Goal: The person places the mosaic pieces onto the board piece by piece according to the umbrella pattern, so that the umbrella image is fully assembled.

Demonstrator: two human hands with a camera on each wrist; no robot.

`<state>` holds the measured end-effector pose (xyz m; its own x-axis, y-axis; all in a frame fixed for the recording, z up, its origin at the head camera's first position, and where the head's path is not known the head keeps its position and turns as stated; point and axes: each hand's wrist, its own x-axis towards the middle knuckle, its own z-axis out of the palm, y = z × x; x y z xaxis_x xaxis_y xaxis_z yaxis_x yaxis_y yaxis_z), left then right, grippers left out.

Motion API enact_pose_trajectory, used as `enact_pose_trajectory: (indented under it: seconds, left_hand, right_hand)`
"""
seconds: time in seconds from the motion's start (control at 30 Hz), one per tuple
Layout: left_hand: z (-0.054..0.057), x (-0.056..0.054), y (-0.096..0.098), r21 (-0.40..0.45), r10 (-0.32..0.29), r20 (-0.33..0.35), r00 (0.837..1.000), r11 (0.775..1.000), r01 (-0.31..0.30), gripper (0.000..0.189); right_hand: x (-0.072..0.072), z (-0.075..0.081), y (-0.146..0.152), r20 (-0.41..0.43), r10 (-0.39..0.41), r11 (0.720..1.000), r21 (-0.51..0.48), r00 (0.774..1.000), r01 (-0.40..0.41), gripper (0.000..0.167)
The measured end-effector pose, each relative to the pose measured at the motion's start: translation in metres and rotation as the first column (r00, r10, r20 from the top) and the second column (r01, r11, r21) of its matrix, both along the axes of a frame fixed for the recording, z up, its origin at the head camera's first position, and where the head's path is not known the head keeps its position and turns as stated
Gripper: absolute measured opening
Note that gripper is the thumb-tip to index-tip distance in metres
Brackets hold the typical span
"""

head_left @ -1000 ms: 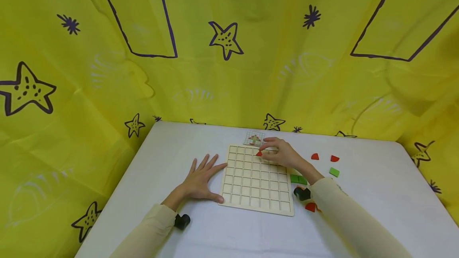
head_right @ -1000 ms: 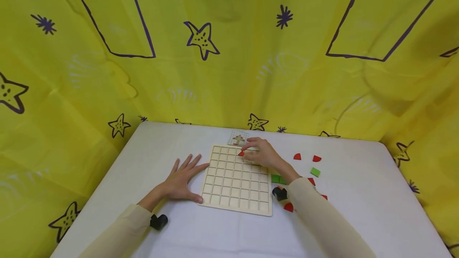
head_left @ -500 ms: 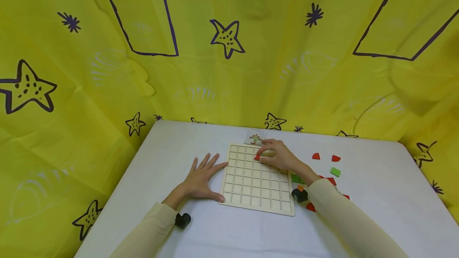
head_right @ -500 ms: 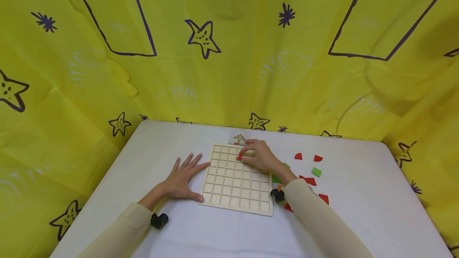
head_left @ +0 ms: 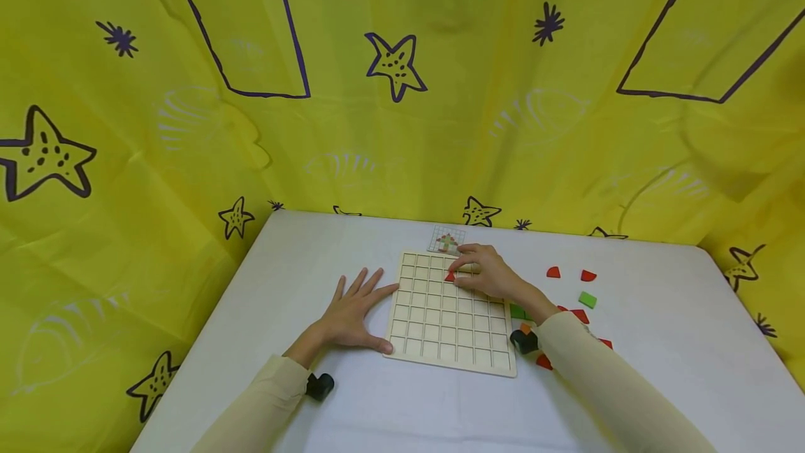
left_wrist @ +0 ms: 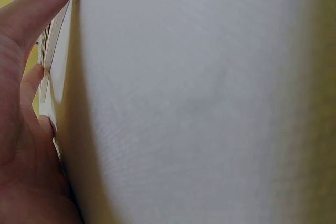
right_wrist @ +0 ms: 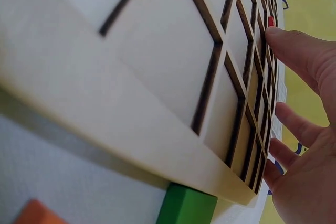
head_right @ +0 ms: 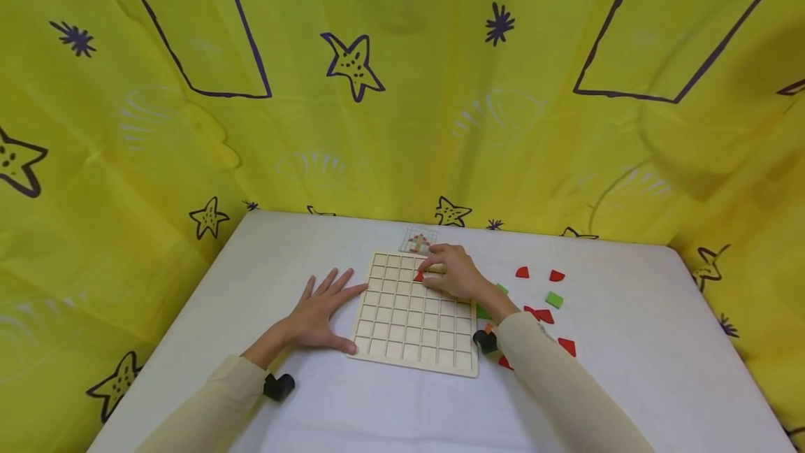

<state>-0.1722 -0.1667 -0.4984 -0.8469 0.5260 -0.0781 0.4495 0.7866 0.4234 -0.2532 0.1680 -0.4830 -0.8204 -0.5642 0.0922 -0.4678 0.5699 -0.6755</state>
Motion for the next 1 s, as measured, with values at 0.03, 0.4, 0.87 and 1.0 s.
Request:
enact_pose_trajectory:
  seconds: [0.03,0.4,0.87,1.0]
  left_hand:
    - [0.0000,0.0000,-0.0001,-0.001,0.000,0.000,1.000,1.000,0.000,0.114]
    - [-0.0002,0.0001,-0.0013,0.001,0.003,0.009,1.000,1.000,-0.003,0.115]
    - [0.0006,-0.0001,-0.0006,0.002,-0.001,0.006,1.000,1.000,0.001,0.115]
    - [0.0006,-0.0006,-0.0002,0.010,-0.004,0.005,1.000,1.000,0.004,0.114]
  right_hand:
    - [-0.0002,-0.0002,-0.0003,-0.002,0.000,1.000,0.002,1.000,0.000,0.018]
    - [-0.0005,0.0019,-0.0034,-0.011,-0.005,0.999,0.034,1.000,0.005,0.018]
    - [-0.0012,0.0026,-0.0031,-0.022,0.001,0.999,0.052,1.000,0.000,0.018]
    - [-0.0003,0.0037,-0.0028,0.001,-0.004,0.999,0.040,1.000,0.004,0.018]
